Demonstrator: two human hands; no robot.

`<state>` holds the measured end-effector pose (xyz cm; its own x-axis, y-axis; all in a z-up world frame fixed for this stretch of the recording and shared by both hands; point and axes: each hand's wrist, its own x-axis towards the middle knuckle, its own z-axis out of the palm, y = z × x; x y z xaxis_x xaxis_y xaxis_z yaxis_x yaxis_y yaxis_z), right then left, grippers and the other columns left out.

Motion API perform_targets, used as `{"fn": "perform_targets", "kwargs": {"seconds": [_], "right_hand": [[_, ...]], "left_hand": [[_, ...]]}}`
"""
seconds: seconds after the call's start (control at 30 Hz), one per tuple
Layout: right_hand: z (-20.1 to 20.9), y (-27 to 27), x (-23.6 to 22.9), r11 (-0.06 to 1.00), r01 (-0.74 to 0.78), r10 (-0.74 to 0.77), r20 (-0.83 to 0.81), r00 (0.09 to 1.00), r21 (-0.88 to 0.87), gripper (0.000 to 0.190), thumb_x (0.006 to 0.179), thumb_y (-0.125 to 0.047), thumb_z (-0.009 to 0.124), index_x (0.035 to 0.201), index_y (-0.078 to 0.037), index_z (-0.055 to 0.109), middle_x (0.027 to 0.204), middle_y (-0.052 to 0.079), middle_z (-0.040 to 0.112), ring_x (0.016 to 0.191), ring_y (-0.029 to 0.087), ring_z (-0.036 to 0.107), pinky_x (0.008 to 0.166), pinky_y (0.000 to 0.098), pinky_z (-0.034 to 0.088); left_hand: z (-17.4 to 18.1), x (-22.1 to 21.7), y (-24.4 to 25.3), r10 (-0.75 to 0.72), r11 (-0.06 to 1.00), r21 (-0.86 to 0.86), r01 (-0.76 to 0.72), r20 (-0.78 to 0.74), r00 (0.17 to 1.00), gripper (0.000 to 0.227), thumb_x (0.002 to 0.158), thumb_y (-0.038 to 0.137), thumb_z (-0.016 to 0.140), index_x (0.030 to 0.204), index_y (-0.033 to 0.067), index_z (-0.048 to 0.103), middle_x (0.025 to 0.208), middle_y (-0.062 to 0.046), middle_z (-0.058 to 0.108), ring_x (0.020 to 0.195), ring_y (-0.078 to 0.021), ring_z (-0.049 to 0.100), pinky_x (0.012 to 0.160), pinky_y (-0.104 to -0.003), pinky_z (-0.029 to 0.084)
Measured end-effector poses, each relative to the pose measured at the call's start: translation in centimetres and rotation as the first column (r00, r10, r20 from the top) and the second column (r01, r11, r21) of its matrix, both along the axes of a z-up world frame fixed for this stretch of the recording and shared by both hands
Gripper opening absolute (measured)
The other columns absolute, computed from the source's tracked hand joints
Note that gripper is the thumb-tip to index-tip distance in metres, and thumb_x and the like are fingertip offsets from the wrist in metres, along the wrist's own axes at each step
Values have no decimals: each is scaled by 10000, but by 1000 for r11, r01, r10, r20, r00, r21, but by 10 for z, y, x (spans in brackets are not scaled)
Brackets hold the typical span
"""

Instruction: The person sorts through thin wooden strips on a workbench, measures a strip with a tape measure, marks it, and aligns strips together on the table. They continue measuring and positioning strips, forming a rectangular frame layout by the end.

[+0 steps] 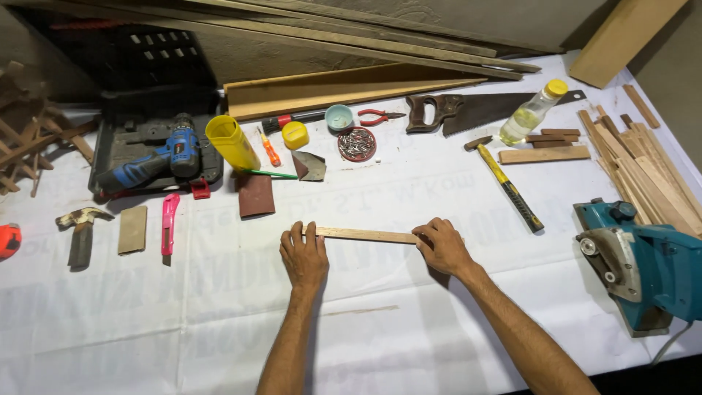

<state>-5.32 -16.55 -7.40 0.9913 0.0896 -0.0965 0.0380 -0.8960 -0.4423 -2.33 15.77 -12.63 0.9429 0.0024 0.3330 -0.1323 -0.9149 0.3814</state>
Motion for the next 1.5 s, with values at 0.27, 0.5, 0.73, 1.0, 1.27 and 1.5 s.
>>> {"fn": "perform_targets", "kwargs": {"seconds": [0.27, 0.5, 0.73, 1.0, 1.27, 1.5], "right_hand": [[-6, -26, -13, 992, 20, -31, 88, 996, 126, 269, 904, -208, 719, 1148, -97, 721, 976, 48, 587, 933, 209, 550, 826, 372, 518], [-20, -59, -3, 960, 123, -167, 161, 973, 252, 270, 903, -158, 711, 1133, -20, 680, 1042, 105, 603, 942, 240, 625, 830, 396, 544], [-4, -48, 10, 850, 296, -393, 150, 907, 436, 282, 852, -198, 737, 1061, -18, 675, 963, 117, 634, 823, 231, 666, 688, 382, 577], [-9, -37, 25, 853, 349, -317, -147, 937, 388, 393, 870, -303, 735, 1178, -66, 680, 871, 49, 735, 754, 189, 721, 696, 353, 576], [-33, -41, 26, 905, 223, -244, 11, 970, 362, 382, 868, -298, 759, 1184, -87, 718, 866, 21, 707, 763, 154, 689, 683, 347, 560], [-19, -32, 16, 914, 226, -251, 34, 967, 338, 415, 859, -310, 755, 1226, -121, 720, 862, -11, 670, 606, 118, 579, 556, 333, 512]], "left_hand": [[-6, 32, -100, -242, 962, -124, 244, 34, 970, 414, 952, 224, 683, 1342, 104, 612, 1420, -178, 494, 1332, -428, 396, 1071, -551, 400], [3, 42, -167, -304, 939, -166, 301, 8, 953, 572, 916, 280, 724, 1419, 70, 549, 1518, -288, 397, 1445, -511, 300, 1136, -608, 313], [26, 40, -205, -406, 903, -180, 389, -66, 912, 593, 943, 317, 689, 1455, 93, 492, 1487, -224, 457, 1443, -473, 341, 1140, -587, 323], [9, 38, -199, -511, 859, -100, 503, -234, 827, 558, 989, 248, 565, 1523, 158, 432, 1594, -121, 385, 1516, -360, 263, 1196, -526, 275], [-1, 38, -186, -526, 848, -48, 528, -191, 829, 563, 1020, 302, 533, 1559, 208, 401, 1651, -33, 323, 1547, -284, 211, 1230, -502, 218], [2, 38, -186, -508, 861, -87, 502, -197, 838, 549, 1009, 316, 527, 1537, 205, 425, 1633, -19, 364, 1551, -250, 223, 1244, -484, 207]]}}
